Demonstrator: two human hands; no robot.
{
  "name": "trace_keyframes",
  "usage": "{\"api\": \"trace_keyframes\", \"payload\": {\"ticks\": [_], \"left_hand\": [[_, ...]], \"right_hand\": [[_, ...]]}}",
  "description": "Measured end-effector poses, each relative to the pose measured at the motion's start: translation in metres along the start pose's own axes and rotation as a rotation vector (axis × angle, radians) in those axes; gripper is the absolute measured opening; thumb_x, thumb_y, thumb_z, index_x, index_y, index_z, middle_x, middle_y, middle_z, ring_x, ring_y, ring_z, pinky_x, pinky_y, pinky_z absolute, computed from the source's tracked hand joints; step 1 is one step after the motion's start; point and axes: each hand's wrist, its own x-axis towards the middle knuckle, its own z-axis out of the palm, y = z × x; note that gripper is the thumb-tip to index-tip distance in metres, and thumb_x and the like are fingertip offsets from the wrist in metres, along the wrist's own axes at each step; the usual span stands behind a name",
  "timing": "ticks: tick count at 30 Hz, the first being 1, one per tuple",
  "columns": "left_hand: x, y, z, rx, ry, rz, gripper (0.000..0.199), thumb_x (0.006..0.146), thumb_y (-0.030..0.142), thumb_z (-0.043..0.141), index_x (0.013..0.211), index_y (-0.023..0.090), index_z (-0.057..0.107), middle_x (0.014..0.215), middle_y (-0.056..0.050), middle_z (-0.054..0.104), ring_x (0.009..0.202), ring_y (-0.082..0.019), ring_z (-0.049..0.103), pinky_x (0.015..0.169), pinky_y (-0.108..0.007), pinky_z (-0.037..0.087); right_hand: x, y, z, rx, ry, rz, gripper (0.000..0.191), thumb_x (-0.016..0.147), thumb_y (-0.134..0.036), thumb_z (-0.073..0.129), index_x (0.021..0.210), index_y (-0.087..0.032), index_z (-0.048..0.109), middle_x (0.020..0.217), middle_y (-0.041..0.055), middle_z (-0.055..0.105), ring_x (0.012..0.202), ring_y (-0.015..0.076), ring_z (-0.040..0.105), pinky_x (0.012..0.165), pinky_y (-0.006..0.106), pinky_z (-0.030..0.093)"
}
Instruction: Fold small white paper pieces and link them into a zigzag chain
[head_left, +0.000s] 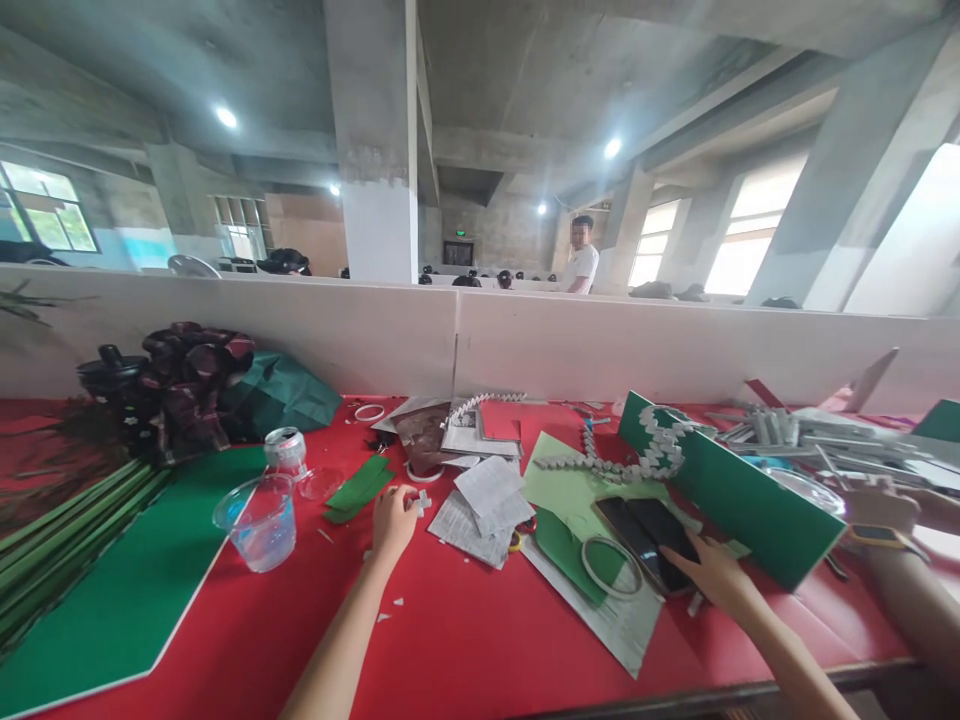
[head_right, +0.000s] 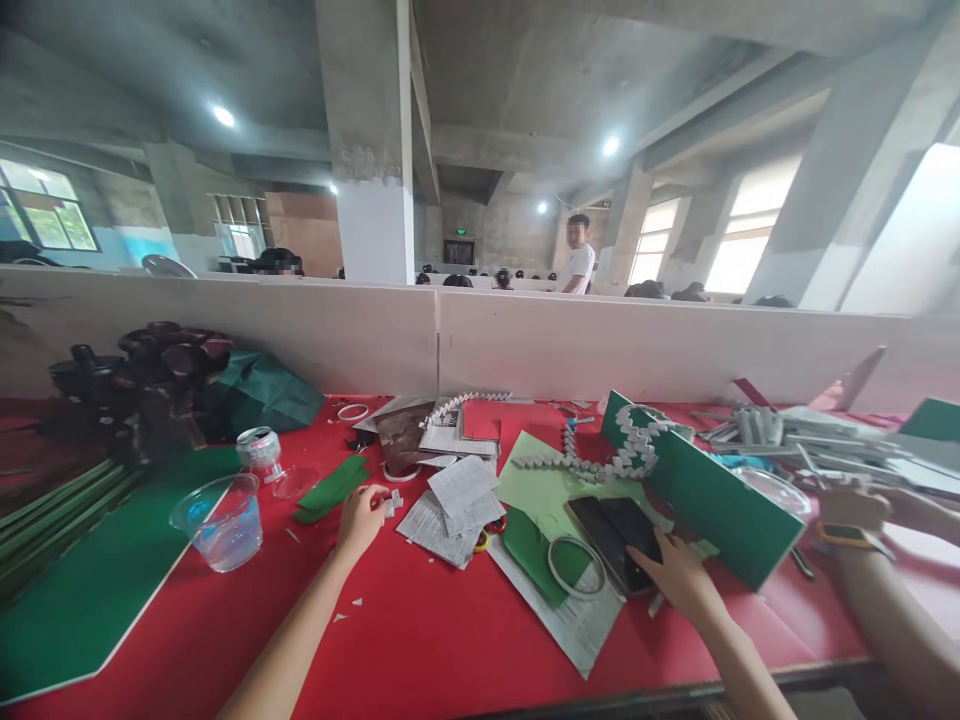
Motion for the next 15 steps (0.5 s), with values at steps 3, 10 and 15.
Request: {"api": "trace_keyframes", "payload": {"ticks": [3, 10, 15], "left_hand": [[-0.002, 0.002, 0.0, 0.011, 0.01, 0.008, 0.02, 0.076, 0.009, 0.052, 0.088, 0.019, 0.064, 0.095, -0.007, 0.064, 0.09, -0.02, 0.057, 0.083, -0.031, 0.041], [-0.004, 0.004, 0.0, 0.032, 0.019, 0.048, 0.02, 0.075, 0.007, 0.052, 0.087, 0.019, 0.064, 0.091, -0.006, 0.065, 0.086, -0.02, 0.058, 0.082, -0.032, 0.041], [-0.005, 0.005, 0.0, 0.026, 0.02, 0.048, 0.019, 0.075, 0.008, 0.053, 0.087, 0.018, 0.064, 0.089, -0.006, 0.065, 0.086, -0.019, 0.058, 0.082, -0.032, 0.041]], "right_hand": [[-0.001, 0.005, -0.004, -0.02, 0.069, 0.001, 0.047, 0.077, -0.036, 0.047, 0.115, -0.014, 0.062, 0.115, 0.0174, 0.062, 0.113, 0.0334, 0.054, 0.093, 0.041, 0.042], [-0.027, -0.045, 0.006, -0.058, 0.066, -0.119, 0.043, 0.083, -0.042, 0.044, 0.111, -0.016, 0.061, 0.11, 0.0157, 0.061, 0.104, 0.0313, 0.057, 0.089, 0.04, 0.044], [-0.029, -0.057, 0.005, -0.128, 0.131, -0.048, 0.049, 0.079, -0.048, 0.052, 0.112, -0.014, 0.061, 0.109, 0.0197, 0.059, 0.102, 0.0356, 0.056, 0.084, 0.042, 0.043]]}}
